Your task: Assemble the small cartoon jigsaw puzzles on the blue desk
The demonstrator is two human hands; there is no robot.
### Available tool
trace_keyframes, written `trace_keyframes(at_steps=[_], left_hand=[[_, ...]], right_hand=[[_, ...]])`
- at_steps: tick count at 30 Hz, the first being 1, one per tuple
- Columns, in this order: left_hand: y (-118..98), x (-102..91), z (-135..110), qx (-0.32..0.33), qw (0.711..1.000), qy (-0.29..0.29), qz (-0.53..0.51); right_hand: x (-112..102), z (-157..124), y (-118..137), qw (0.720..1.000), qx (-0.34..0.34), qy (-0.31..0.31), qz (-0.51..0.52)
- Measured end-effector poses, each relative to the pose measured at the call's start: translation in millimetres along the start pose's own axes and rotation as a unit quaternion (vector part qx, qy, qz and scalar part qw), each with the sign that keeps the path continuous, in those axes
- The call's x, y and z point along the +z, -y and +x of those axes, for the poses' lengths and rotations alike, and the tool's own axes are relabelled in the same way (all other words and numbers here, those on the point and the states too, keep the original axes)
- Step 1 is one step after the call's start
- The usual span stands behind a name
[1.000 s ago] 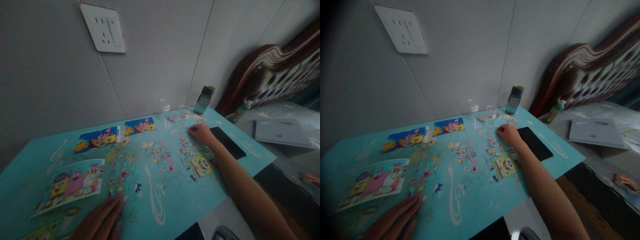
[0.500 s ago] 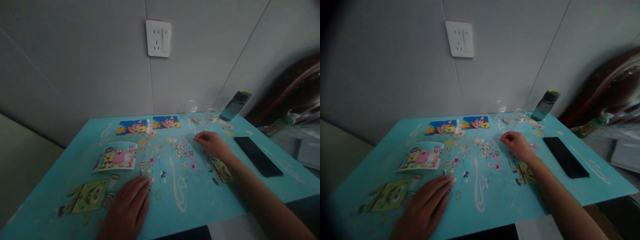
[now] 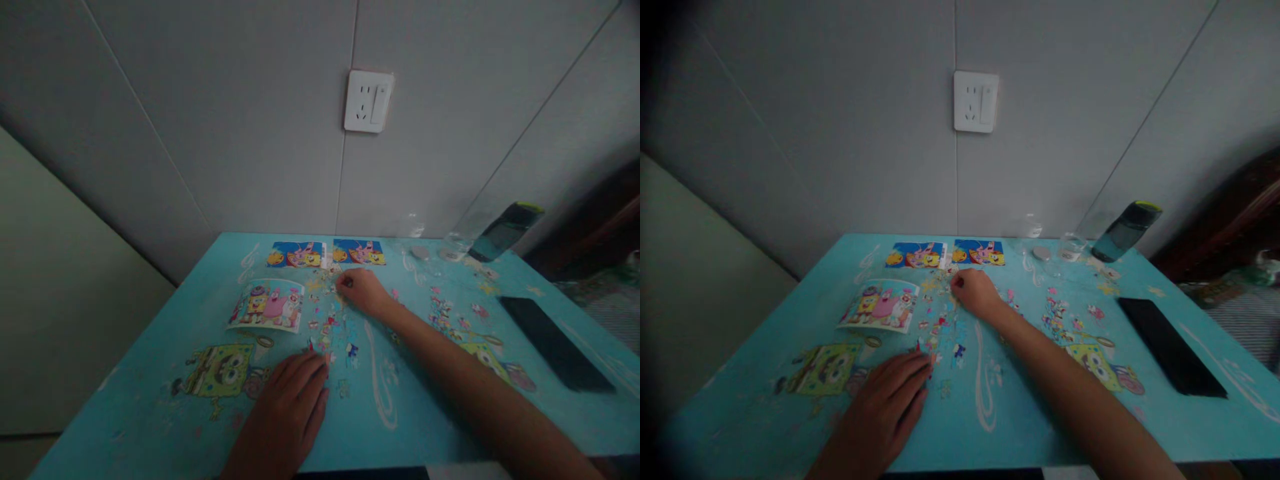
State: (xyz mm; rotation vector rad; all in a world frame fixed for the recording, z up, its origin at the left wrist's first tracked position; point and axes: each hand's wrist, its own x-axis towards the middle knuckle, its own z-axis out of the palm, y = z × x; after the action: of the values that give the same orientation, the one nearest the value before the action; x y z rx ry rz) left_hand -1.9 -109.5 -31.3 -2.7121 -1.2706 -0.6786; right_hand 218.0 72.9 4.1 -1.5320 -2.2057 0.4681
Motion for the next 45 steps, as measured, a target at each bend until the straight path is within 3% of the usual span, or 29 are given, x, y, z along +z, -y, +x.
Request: trace_keyframes(at_steps=[4, 7, 9, 14, 18, 23, 32, 38, 42, 45], left_hand=[[1, 0.1, 3, 0.024, 0.999, -0.029, -0.003], [6, 2.9, 2, 0.047, 0.998, -0.048, 0.002], [11, 6.8, 0, 0.061, 0.997, -0.049, 0.011], [22, 17.9, -5, 0.093, 0.993, -0.066, 0.017], [26, 21.2, -6, 0.107, 0.992, -0.069, 0.017], [29, 21.6, -7, 0.107, 0.991, -0.075, 0.001], [25, 16.5, -6, 0.086, 0.995, -0.054, -0.007], [24, 17.5, -10, 0.083, 0.996, -0.04, 0.013], [24, 16.7, -10, 0.084, 0.995, -0.037, 0.023], [24, 17.1, -10, 0.08, 0.996, -0.035, 0.023]], right_hand=[[-11, -14, -3, 0.997, -0.022, -0.047, -0.052], [-34, -36, -24, 0.991, -0.036, -0.093, -0.085], [-53, -54, -51, 0.988, 0.003, -0.116, -0.101], [-97, -97, -129, 0.957, 0.174, -0.176, -0.153], [-109, -112, -158, 0.951, 0.22, -0.154, -0.154], [-101, -111, -155, 0.958, 0.228, -0.113, -0.134], [-96, -109, -150, 0.958, 0.244, -0.115, -0.103], [-95, -101, -135, 0.973, 0.198, -0.112, -0.034], [-82, -95, -114, 0.985, 0.145, -0.088, 0.044], [-68, -92, -103, 0.987, 0.13, -0.089, 0.035]])
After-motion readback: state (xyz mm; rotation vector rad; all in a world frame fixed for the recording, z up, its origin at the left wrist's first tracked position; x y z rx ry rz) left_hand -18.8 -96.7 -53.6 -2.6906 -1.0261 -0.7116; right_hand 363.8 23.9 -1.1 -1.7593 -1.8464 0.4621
